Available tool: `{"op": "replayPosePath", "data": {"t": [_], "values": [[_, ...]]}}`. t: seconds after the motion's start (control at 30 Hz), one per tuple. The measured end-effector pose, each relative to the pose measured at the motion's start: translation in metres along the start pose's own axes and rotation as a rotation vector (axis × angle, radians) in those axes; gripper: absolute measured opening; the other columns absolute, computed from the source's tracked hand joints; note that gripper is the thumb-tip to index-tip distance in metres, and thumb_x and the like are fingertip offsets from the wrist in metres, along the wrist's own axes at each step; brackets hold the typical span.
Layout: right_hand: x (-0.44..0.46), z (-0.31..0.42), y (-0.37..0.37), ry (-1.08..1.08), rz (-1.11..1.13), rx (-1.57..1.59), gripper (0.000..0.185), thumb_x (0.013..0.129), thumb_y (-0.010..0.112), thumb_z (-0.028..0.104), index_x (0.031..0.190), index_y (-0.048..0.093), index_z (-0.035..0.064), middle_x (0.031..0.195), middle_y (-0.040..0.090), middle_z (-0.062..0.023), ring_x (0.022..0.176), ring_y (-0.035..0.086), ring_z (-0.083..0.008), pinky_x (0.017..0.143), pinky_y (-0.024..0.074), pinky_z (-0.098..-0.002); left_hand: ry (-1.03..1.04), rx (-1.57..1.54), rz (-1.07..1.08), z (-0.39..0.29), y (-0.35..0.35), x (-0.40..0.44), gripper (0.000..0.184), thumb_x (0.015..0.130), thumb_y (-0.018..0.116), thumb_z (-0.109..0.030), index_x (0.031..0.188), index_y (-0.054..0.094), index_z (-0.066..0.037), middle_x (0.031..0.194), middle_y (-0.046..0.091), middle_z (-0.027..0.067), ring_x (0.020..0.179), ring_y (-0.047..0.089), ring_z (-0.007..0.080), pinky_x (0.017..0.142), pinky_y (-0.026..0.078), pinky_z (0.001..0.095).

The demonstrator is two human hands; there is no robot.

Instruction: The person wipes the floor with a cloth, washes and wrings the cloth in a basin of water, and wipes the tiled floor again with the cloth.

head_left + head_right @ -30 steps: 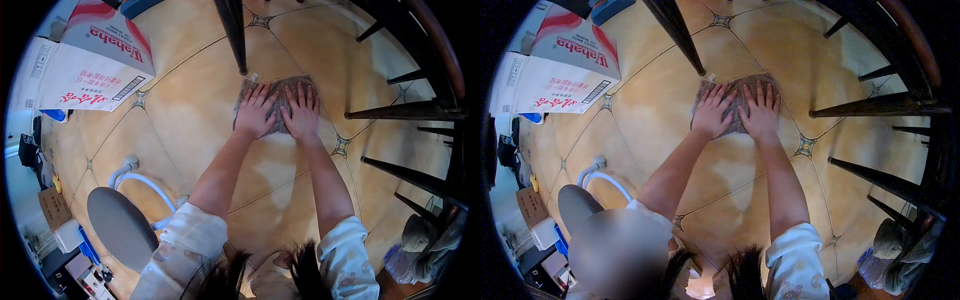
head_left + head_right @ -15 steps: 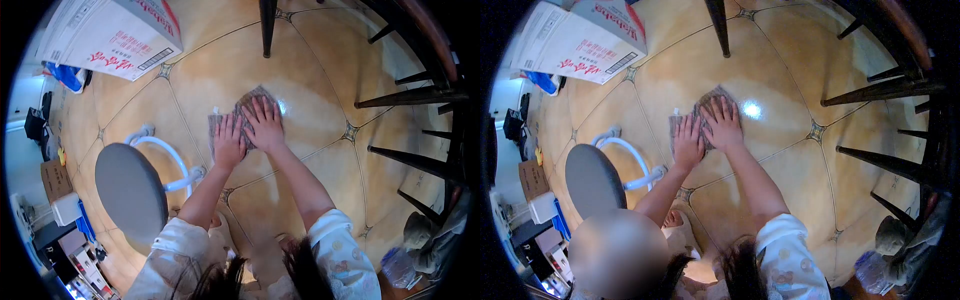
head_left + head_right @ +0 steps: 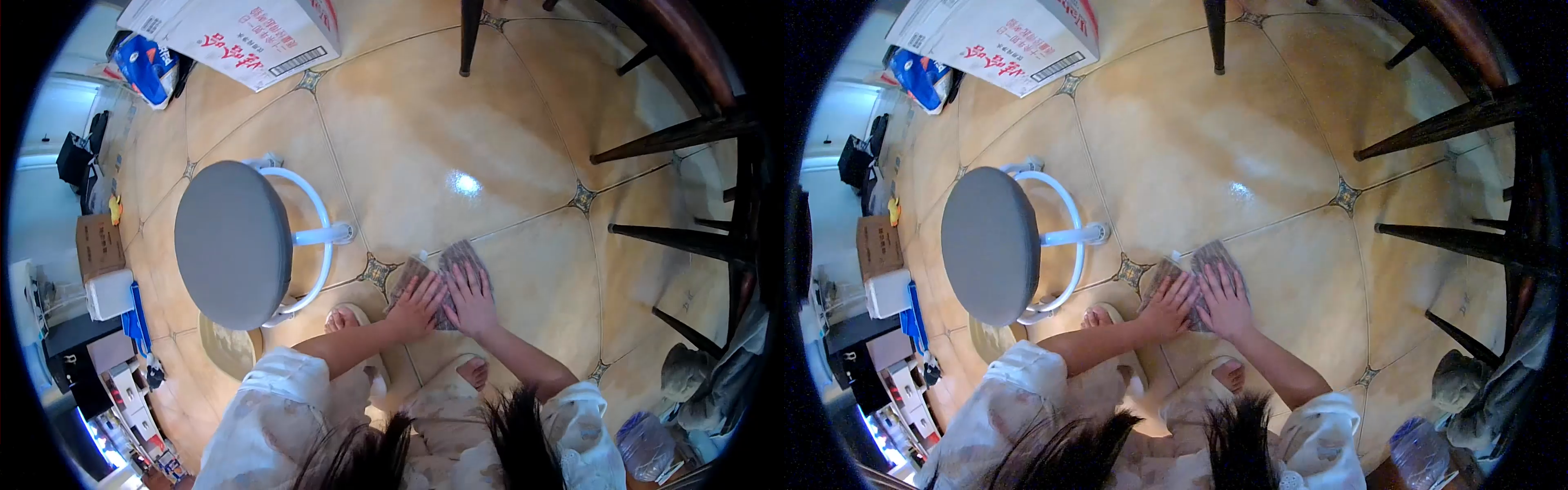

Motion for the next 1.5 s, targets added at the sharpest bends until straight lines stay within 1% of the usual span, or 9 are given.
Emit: {"op": "replayPosePath", "data": {"t": [0.3,0.5,0.8,0.97,1.17,1.27,1.37,1.47,1.5], "values": [[-0.017,-0.013,0.004,0.1,-0.052,0.046,0.082,0.085,0.061,0.045,0.147,0.036,-0.0035,0.16,0.024,-0.0192,0.15,0.016,-0.035,0.12,0.0096,-0.0555,0.162,-0.098,-0.028,-0.008,-0.028,0.018,0.086,0.081,0.067,-0.039,0.151,0.031,-0.003,0.16,0.025,0.0174,0.15,0.019,0.0329,0.121,0.012,0.0523],[0.01,-0.024,-0.012,0.137,-0.115,0.01,0.083,0.087,0.061,0.046,0.152,0.031,0.0025,0.161,0.023,-0.0178,0.151,0.014,-0.0356,0.12,0.0102,-0.0554,0.124,-0.064,-0.158,0.026,-0.05,0.035,0.083,0.082,0.066,-0.038,0.154,0.032,-0.016,0.161,0.023,0.013,0.15,0.019,0.0311,0.121,0.012,0.0504],[0.103,-0.014,-0.022,0.082,-0.089,0.058,0.076,0.09,0.057,0.044,0.155,0.03,0.0181,0.163,0.019,-0.0137,0.151,0.01,-0.0381,0.118,0.0071,-0.0613,-0.505,-0.255,-0.385,0.092,-0.067,0.03,0.065,0.097,0.049,-0.034,0.155,0.027,-0.016,0.163,0.012,0.0189,0.151,0.01,0.0374,0.12,0.007,0.0539],[0.157,-0.011,-0.021,0.138,-0.116,0.008,0.065,0.097,0.042,0.038,0.157,0.025,0.0195,0.164,0.017,-0.008,0.152,0.008,-0.0326,0.12,0.0039,-0.0572,-0.764,-0.254,-0.512,0.143,-0.084,0.052,0.061,0.097,0.046,-0.031,0.155,0.029,-0.018,0.163,0.011,0.0214,0.15,0.007,0.0411,0.118,0.006,0.0583],[0.211,-0.026,-0.033,0.254,-0.078,-0.068,0.067,0.097,0.041,0.039,0.158,0.02,0.02,0.165,0.015,-0.005,0.153,0.007,-0.0299,0.121,0.0015,-0.0549,-0.761,-0.22,-0.625,0.185,-0.126,0.083,0.059,0.096,0.048,-0.032,0.152,0.036,-0.018,0.162,0.014,0.0224,0.15,0.007,0.0408,0.119,0.008,0.0576],[0.24,-0.042,-0.036,0.319,-0.107,-0.115,0.071,0.095,0.044,0.043,0.158,0.02,0.02,0.165,0.013,-0.0054,0.153,0.006,-0.0302,0.121,0.001,-0.0543,-0.67,-0.228,-0.55,0.212,-0.144,0.108,0.06,0.093,0.052,-0.037,0.149,0.041,-0.018,0.163,0.011,0.0213,0.151,0.005,0.0394,0.12,0.01,0.055],[0.262,-0.06,-0.05,0.38,-0.034,-0.123,0.078,0.093,0.046,0.052,0.159,0.015,0.0229,0.166,0.006,-0.0062,0.153,0.001,-0.0308,0.121,0.0002,-0.0547,-0.497,-0.265,-0.451,0.245,-0.179,0.145,0.058,0.092,0.054,-0.037,0.145,0.046,-0.015,0.159,0.025,0.0222,0.15,0.014,0.0403,0.118,0.016,0.0587],[0.281,-0.078,-0.05,0.483,0.165,-0.01,0.078,0.095,0.045,0.053,0.159,0.008,0.0278,0.167,-0.001,-0.0053,0.153,-0.002,-0.0311,0.12,-0.0004,-0.0555,-0.461,-0.537,-0.07,0.296,-0.189,0.19,0.053,0.09,0.055,-0.036,0.138,0.054,-0.012,0.146,0.047,0.0205,0.141,0.035,0.0405,0.116,0.024,0.0569],[0.282,-0.081,-0.048,0.505,0.221,0.003,0.079,0.096,0.044,0.056,0.159,0.002,0.032,0.167,-0.005,-0.0048,0.153,-0.004,-0.0313,0.12,0.0007,-0.0572,-0.42,-0.476,-0.074,0.291,-0.212,0.182,0.052,0.09,0.055,-0.035,0.135,0.056,-0.011,0.141,0.052,0.0195,0.136,0.041,0.0402,0.115,0.028,0.0549]]}}
Point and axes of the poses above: each hand's wrist, its own x-axis towards the middle knuckle, its own y-axis out of the palm, z = x × y, the point moved 10 cm from there along x, towards the middle knuckle
